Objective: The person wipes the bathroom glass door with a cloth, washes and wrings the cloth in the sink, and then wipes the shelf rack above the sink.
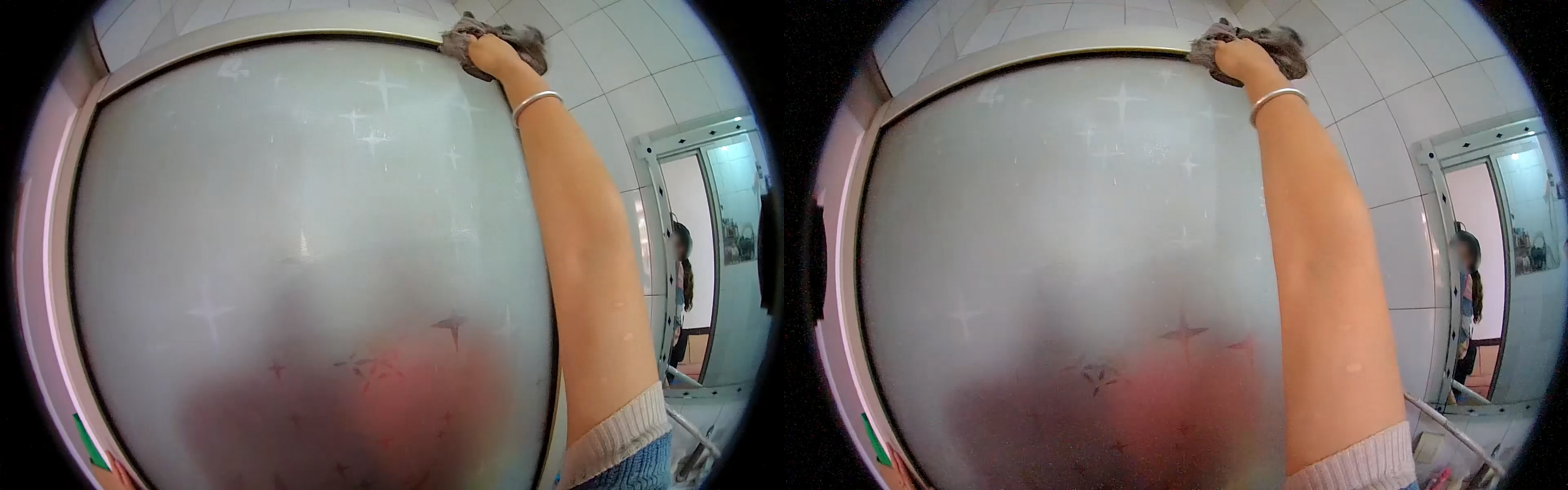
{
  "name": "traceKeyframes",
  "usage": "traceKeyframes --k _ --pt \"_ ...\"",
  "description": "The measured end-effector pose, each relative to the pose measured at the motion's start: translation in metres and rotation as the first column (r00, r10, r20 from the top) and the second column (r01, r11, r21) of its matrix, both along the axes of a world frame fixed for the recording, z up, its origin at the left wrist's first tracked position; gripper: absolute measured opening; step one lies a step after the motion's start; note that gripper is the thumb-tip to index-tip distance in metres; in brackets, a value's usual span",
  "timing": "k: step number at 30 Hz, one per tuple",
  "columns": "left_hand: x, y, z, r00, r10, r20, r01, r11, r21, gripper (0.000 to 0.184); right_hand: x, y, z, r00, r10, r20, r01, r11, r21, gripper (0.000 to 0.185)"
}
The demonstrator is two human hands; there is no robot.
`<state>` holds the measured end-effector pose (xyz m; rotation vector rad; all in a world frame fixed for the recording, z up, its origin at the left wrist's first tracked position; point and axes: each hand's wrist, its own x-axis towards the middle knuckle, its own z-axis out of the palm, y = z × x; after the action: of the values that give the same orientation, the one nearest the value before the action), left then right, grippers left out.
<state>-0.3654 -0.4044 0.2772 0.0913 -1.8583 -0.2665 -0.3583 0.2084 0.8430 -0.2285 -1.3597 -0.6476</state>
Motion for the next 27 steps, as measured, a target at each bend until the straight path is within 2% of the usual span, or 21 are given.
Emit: traceKeyframes --k 2,3,5,7,8,10,11,12,13,15,16,17,19,20,21,22,23,24,25,26,27 --pt "0.003 -0.002 -0.003 0.995 0.080 0.058 -0.080 0.997 -0.006 0.087 -0.024 -0.007 0.024 0.984 0.165 -0.062 -0.169 0.983 -0.075 0.037" --pt "0.005 -0.002 -0.001 0.989 0.120 0.088 -0.120 0.993 -0.015 0.087 -0.004 -0.056 -0.001 0.971 0.199 0.129 -0.179 0.972 -0.151 0.042" --pt "0.004 0.003 0.000 0.989 0.120 0.083 -0.119 0.993 -0.018 0.086 0.003 -0.118 -0.013 0.963 0.149 0.223 -0.173 0.980 0.095 0.043" --pt "0.002 0.006 0.005 0.998 0.052 0.016 -0.052 0.998 -0.029 0.085 -0.034 -0.142 0.013 0.921 0.346 0.177 -0.382 0.891 0.244 0.034" --pt "0.000 0.007 0.009 0.986 -0.162 -0.029 0.164 0.981 0.101 0.084 -0.035 -0.145 0.012 0.897 0.410 0.166 -0.442 0.855 0.270 0.032" --pt "-0.002 0.006 0.003 0.831 -0.523 -0.191 0.556 0.761 0.334 0.081 -0.026 -0.129 0.009 0.894 0.417 0.165 -0.440 0.887 0.140 0.033" --pt "-0.003 0.006 -0.001 0.697 -0.652 -0.300 0.711 0.568 0.415 0.080 -0.007 -0.107 -0.007 0.957 0.259 0.132 -0.263 0.965 0.011 0.035" --pt "-0.004 -0.001 -0.003 0.690 -0.660 -0.297 0.716 0.564 0.411 0.076 -0.012 -0.066 0.009 0.956 0.277 0.101 -0.269 0.959 -0.087 0.035" --pt "-0.003 -0.002 -0.004 0.689 -0.662 -0.296 0.716 0.557 0.420 0.075 -0.016 -0.022 0.014 0.962 0.272 0.011 -0.267 0.952 -0.151 0.035" --pt "-0.001 0.001 0.001 0.684 -0.664 -0.303 0.719 0.545 0.430 0.072 -0.013 0.036 0.014 0.978 0.189 0.093 -0.151 0.938 -0.311 0.046" --pt "-0.003 0.003 0.003 0.997 -0.065 -0.034 0.066 0.998 0.015 0.072 0.002 0.014 -0.015 0.991 0.126 -0.034 -0.130 0.954 -0.271 0.035" --pt "-0.003 0.002 0.003 0.952 -0.294 -0.088 0.306 0.935 0.178 0.072 -0.002 0.011 -0.008 0.998 0.015 0.066 0.009 0.937 -0.348 0.048" --pt "-0.004 -0.001 -0.001 0.707 -0.639 -0.304 0.702 0.579 0.416 0.072 0.000 -0.009 -0.004 0.963 0.231 0.139 -0.166 0.914 -0.369 0.051" --pt "-0.012 -0.005 -0.010 0.708 -0.628 -0.325 0.706 0.616 0.349 0.074 0.003 -0.024 -0.012 0.942 0.324 0.092 -0.284 0.909 -0.304 0.052" --pt "-0.011 0.000 -0.008 0.728 -0.606 -0.322 0.686 0.632 0.361 0.076 0.005 -0.033 -0.020 0.909 0.413 0.053 -0.391 0.890 -0.234 0.054" --pt "-0.007 0.005 -0.001 0.747 -0.587 -0.311 0.664 0.649 0.370 0.077 -0.007 -0.028 -0.014 0.878 0.478 -0.030 -0.479 0.877 -0.037 0.053" --pt "-0.007 0.007 0.005 0.766 -0.568 -0.302 0.643 0.666 0.377 0.079 -0.007 -0.025 -0.007 0.855 0.518 -0.007 -0.517 0.851 -0.097 0.050" --pt "-0.006 0.007 0.006 0.909 -0.381 -0.172 0.415 0.868 0.272 0.080 0.000 -0.017 -0.001 0.957 0.280 0.075 -0.269 0.954 -0.129 0.048" --pt "-0.005 0.005 0.004 0.987 -0.141 -0.072 0.149 0.980 0.129 0.081 0.005 -0.009 0.004 0.985 0.025 0.168 -0.002 0.991 -0.135 0.047" --pt "-0.003 0.003 0.003 0.992 0.124 -0.008 -0.124 0.991 -0.042 0.082 0.009 -0.006 0.006 0.983 0.011 0.186 0.027 0.980 -0.197 0.045" --pt "-0.004 0.001 0.002 0.992 0.124 0.006 -0.124 0.992 -0.035 0.084 0.008 0.000 0.010 0.978 -0.002 0.209 0.056 0.965 -0.257 0.043"
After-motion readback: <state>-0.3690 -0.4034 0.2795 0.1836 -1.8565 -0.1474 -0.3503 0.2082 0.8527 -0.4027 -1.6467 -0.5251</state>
